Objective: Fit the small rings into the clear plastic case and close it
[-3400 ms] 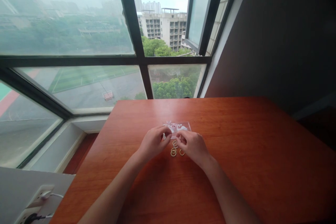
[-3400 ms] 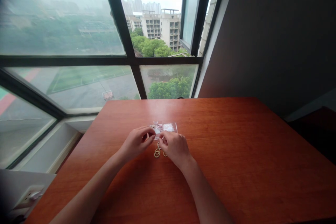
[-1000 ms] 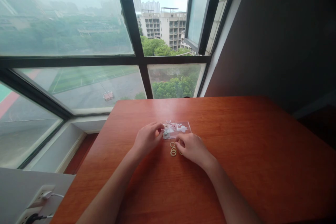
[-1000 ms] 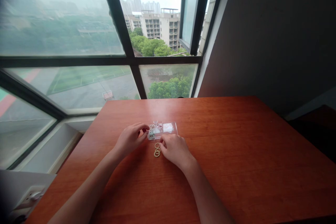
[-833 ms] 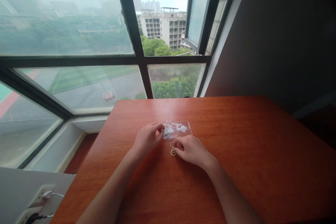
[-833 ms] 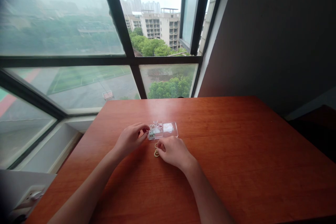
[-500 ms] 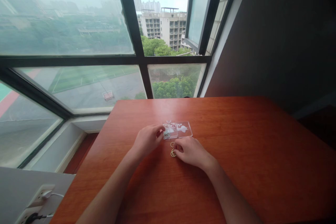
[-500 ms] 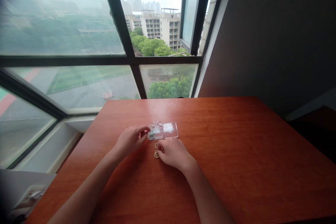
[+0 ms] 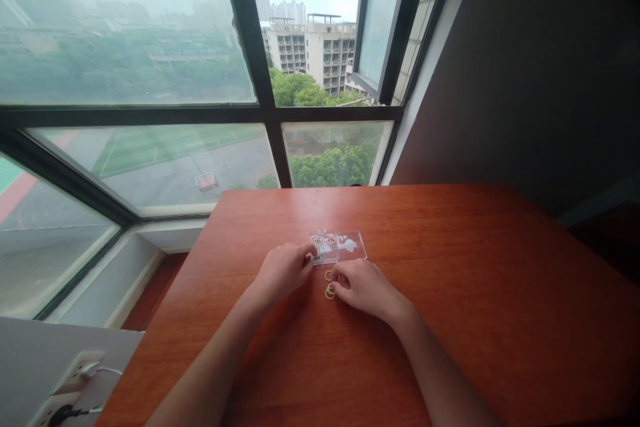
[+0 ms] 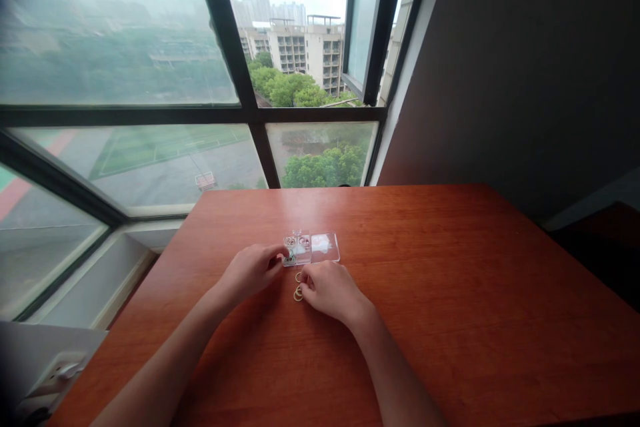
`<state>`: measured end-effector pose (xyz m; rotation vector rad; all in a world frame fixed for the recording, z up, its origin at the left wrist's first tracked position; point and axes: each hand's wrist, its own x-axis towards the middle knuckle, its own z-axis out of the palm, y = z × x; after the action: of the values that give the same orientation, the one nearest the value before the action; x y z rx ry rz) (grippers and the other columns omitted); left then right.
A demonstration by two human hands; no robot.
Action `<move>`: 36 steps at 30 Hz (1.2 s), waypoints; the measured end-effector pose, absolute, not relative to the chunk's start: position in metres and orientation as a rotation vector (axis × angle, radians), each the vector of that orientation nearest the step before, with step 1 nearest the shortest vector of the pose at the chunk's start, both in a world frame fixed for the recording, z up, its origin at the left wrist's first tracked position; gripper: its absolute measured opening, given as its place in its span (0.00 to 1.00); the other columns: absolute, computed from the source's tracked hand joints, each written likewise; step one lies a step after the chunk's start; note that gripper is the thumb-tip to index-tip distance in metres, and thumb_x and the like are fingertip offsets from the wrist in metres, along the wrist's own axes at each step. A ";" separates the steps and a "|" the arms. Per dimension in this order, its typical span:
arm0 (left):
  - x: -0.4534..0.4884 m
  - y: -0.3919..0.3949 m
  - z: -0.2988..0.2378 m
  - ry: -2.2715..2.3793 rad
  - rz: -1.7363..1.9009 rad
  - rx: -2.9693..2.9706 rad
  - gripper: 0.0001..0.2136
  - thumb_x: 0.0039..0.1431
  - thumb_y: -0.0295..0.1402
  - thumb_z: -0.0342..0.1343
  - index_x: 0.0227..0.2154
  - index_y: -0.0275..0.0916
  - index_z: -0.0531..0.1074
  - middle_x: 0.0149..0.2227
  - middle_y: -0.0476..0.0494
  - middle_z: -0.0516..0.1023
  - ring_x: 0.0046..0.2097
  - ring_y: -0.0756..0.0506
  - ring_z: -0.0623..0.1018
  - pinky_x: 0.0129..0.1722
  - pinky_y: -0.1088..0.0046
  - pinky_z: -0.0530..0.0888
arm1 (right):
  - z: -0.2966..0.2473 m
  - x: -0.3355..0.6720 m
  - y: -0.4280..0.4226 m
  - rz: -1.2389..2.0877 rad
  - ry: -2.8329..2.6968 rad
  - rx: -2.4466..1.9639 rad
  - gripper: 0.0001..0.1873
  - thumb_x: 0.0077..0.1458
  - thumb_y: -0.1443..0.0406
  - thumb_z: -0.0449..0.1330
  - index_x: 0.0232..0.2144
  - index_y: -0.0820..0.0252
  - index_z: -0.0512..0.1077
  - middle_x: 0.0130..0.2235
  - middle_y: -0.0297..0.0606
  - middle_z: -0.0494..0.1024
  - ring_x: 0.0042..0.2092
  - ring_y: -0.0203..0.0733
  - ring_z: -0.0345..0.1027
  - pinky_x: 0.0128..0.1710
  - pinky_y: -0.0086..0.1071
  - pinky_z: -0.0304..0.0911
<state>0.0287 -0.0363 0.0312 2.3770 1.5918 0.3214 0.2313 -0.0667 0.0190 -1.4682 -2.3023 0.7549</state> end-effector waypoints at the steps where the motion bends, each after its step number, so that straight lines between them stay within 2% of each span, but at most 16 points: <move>1: 0.029 -0.036 0.032 1.586 0.328 2.369 0.06 0.56 0.31 0.53 0.32 0.44 0.75 0.29 0.45 0.79 0.30 0.46 0.76 0.27 0.75 0.58 | 0.019 0.231 -0.066 0.765 -2.290 -1.478 0.05 0.52 0.69 0.58 0.30 0.56 0.75 0.28 0.30 0.77 0.29 0.34 0.68 0.27 0.25 0.49; 7: 0.029 -0.036 0.033 1.520 0.360 2.388 0.06 0.55 0.29 0.53 0.28 0.41 0.74 0.28 0.45 0.78 0.30 0.46 0.75 0.28 0.75 0.59 | 0.019 0.231 -0.065 0.738 -2.223 -1.508 0.05 0.54 0.66 0.58 0.29 0.56 0.74 0.27 0.30 0.76 0.28 0.33 0.67 0.26 0.25 0.48; 10: 0.029 -0.036 0.032 1.527 0.406 2.372 0.06 0.54 0.29 0.53 0.30 0.42 0.75 0.26 0.47 0.77 0.28 0.48 0.74 0.27 0.76 0.58 | 0.018 0.231 -0.063 0.682 -2.180 -1.551 0.04 0.54 0.65 0.58 0.29 0.56 0.73 0.26 0.30 0.75 0.27 0.33 0.65 0.26 0.26 0.48; 16: 0.037 -0.039 0.035 1.396 0.593 2.255 0.08 0.57 0.31 0.51 0.34 0.40 0.75 0.21 0.52 0.70 0.23 0.52 0.66 0.26 0.78 0.58 | 0.017 0.231 -0.058 0.616 -2.053 -1.588 0.04 0.55 0.65 0.56 0.31 0.56 0.72 0.24 0.30 0.73 0.28 0.35 0.65 0.29 0.25 0.52; 19: 0.044 -0.041 0.036 1.261 0.645 2.175 0.08 0.58 0.33 0.51 0.33 0.38 0.75 0.20 0.53 0.66 0.23 0.53 0.63 0.25 0.79 0.59 | 0.016 0.232 -0.057 0.629 -1.999 -1.521 0.05 0.56 0.64 0.56 0.31 0.56 0.71 0.24 0.30 0.72 0.28 0.35 0.66 0.30 0.25 0.55; 27: 0.049 -0.042 0.029 1.233 0.708 2.081 0.06 0.57 0.30 0.51 0.29 0.36 0.72 0.19 0.54 0.64 0.23 0.54 0.62 0.24 0.80 0.58 | 0.018 0.231 -0.058 0.623 -1.982 -1.436 0.03 0.55 0.66 0.56 0.31 0.56 0.70 0.22 0.29 0.71 0.26 0.35 0.64 0.30 0.25 0.56; 36: 0.053 -0.041 0.017 1.516 0.719 2.299 0.05 0.60 0.33 0.50 0.32 0.40 0.71 0.26 0.51 0.73 0.27 0.51 0.69 0.30 0.77 0.62 | 0.017 0.235 -0.058 0.551 -2.001 -1.583 0.04 0.56 0.65 0.56 0.32 0.55 0.71 0.27 0.30 0.75 0.29 0.35 0.68 0.30 0.26 0.54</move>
<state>0.0529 -0.0412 0.0168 2.2993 1.5165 0.7187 0.2353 -0.0583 0.0170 -1.5833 -2.0009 0.5514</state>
